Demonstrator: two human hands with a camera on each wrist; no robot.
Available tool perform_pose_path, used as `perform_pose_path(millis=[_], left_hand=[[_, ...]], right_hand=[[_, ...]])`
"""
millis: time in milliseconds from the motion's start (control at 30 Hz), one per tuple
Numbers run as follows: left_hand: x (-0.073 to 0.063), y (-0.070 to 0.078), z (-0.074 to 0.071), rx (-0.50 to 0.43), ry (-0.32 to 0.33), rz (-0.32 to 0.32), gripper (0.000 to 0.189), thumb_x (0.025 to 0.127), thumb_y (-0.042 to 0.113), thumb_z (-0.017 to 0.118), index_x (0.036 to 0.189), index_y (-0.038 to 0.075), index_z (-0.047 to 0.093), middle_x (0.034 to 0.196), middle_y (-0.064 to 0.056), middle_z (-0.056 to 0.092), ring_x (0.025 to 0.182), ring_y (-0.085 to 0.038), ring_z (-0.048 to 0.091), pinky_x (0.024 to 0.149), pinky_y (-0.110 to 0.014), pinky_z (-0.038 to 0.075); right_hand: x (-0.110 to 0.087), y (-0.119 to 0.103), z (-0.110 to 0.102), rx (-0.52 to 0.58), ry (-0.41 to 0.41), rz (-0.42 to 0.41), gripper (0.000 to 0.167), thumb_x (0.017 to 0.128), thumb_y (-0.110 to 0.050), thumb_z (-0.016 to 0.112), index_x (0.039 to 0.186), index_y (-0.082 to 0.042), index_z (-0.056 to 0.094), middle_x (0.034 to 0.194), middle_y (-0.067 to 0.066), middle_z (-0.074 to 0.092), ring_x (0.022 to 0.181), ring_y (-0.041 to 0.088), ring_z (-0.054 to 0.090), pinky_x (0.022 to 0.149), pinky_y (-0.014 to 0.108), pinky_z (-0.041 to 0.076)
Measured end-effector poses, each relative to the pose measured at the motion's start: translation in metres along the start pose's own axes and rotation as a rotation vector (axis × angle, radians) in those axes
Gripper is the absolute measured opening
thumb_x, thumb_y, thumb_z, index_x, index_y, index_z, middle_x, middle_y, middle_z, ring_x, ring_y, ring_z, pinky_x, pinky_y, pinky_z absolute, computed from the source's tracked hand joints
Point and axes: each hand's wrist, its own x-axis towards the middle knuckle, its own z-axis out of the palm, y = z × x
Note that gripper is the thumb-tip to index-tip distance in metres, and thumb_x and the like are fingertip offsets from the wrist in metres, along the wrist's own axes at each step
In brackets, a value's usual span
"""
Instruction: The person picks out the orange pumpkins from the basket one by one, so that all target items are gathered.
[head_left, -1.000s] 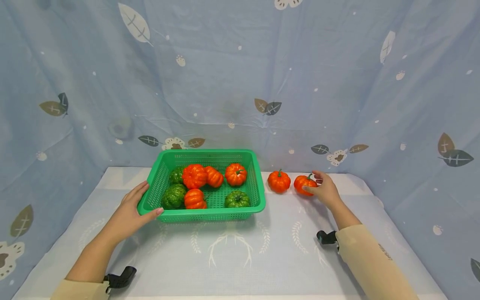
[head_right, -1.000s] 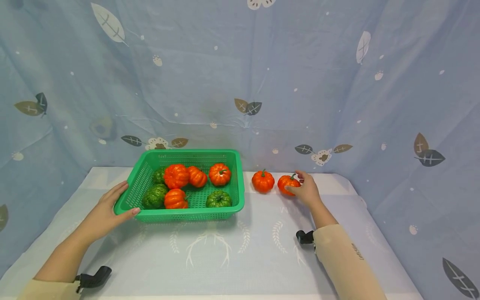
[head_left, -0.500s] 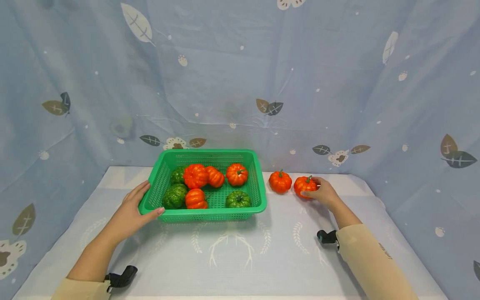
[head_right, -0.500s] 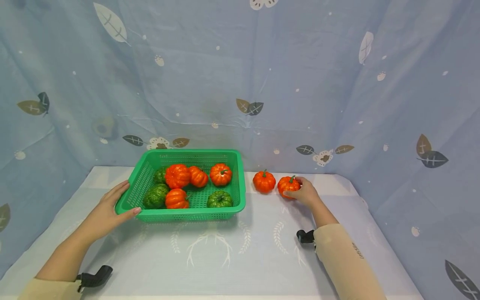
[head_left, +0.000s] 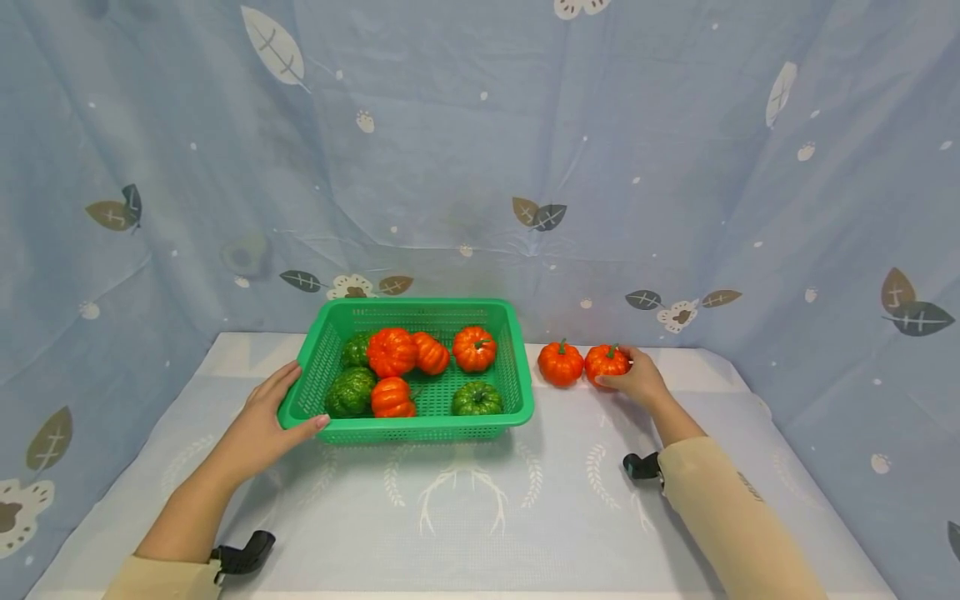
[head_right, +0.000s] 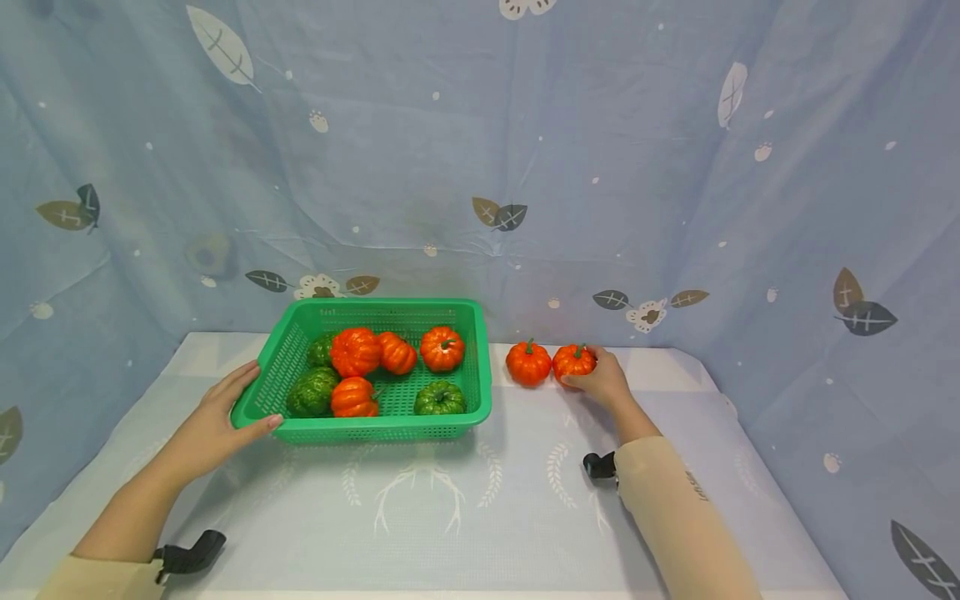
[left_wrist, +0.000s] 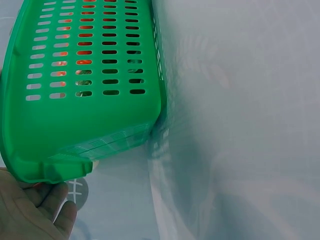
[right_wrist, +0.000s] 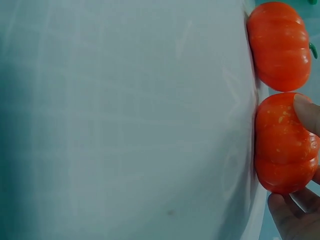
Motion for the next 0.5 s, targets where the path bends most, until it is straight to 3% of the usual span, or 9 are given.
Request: perform_pose_path(millis=[500], left_hand=[[-0.0001,0.0015,-0.0001,-0.002,-0.008,-0.01,0.1,0.091,0.047,0.071,0.159,-0.003,0.016,0.164,-0.022,0.013,0.144,-0.054,0.016,0.1,-0.078,0.028]], right_hand=[[0.0003,0.0007,0.0039,0.013,0.016,-0.017,0.091,0.088,-0.022,0.078,0.153,0.011,0.024,0.152,0.035,0.032,0.139,0.049,0.034,0.115,0.057,0.028]])
